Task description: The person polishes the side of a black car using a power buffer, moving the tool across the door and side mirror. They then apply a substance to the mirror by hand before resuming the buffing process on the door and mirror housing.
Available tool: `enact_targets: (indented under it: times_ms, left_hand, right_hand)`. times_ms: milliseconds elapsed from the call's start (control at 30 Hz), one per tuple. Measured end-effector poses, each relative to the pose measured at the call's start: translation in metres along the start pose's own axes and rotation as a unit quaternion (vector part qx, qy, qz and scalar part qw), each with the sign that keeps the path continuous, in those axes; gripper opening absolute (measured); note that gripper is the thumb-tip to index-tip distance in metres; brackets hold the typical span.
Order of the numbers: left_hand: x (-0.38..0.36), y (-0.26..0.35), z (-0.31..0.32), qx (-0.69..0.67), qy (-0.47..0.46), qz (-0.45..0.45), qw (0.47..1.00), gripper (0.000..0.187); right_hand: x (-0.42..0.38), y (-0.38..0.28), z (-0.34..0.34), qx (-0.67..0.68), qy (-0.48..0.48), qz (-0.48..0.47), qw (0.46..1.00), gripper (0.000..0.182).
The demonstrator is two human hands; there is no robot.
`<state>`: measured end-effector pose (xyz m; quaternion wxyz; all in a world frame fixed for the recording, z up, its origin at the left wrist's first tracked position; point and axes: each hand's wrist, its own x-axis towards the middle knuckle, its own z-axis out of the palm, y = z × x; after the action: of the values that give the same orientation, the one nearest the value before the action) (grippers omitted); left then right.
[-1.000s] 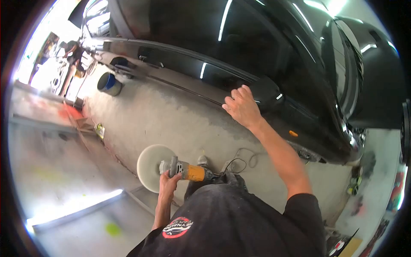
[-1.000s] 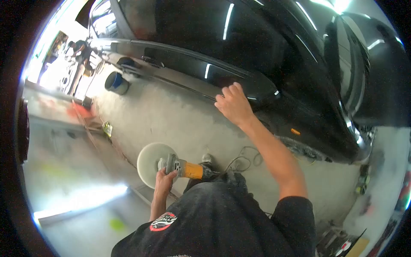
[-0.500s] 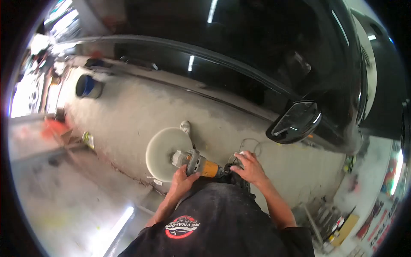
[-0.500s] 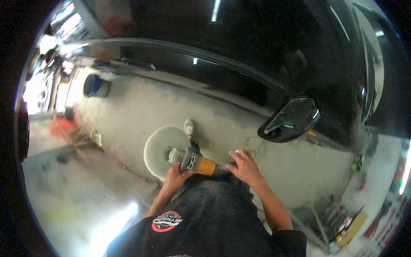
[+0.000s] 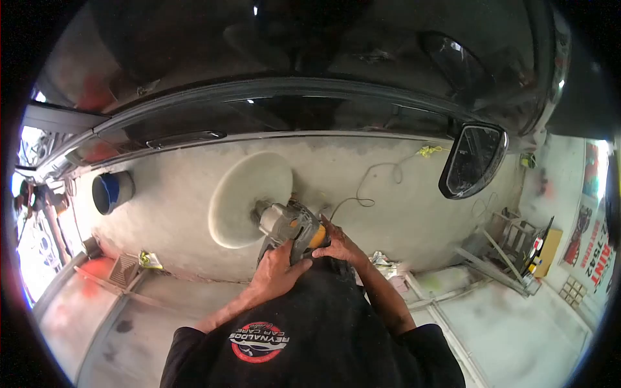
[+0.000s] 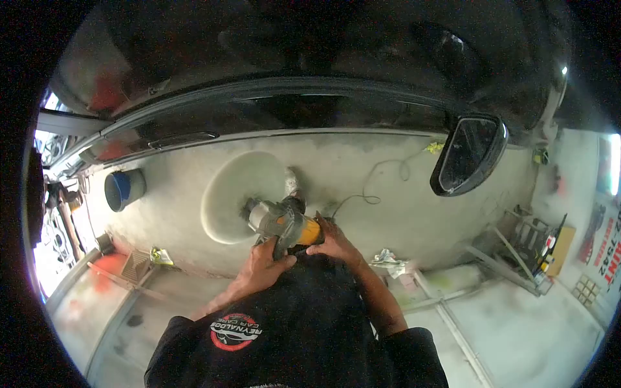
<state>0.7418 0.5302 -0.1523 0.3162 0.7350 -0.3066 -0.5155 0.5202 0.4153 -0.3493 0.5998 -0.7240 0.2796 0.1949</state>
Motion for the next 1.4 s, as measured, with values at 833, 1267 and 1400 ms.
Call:
enact_targets:
  times_ms: [833,1267,1400]
  left_hand:
    - [0.114,0.189,0.061,0.389,-0.343,0.22,0.826,0.038]
    - [0.181,0.222,0.075,0.467,-0.356,0.457,0.668,0.032]
    - [0.177,0.241,0.073,0.512,-0.38,0.388,0.665,0.034]
  right_hand:
    - [-0.04,-0.05,0.136,0.412,0.512,0.043,0.753,0.103]
    - [0.018,-0.14,0.07,0.515,0.545,0.096,0.654,0.087]
    - [0.016,-0.15,0.06,0.547,0.541,0.066,0.636,0.087]
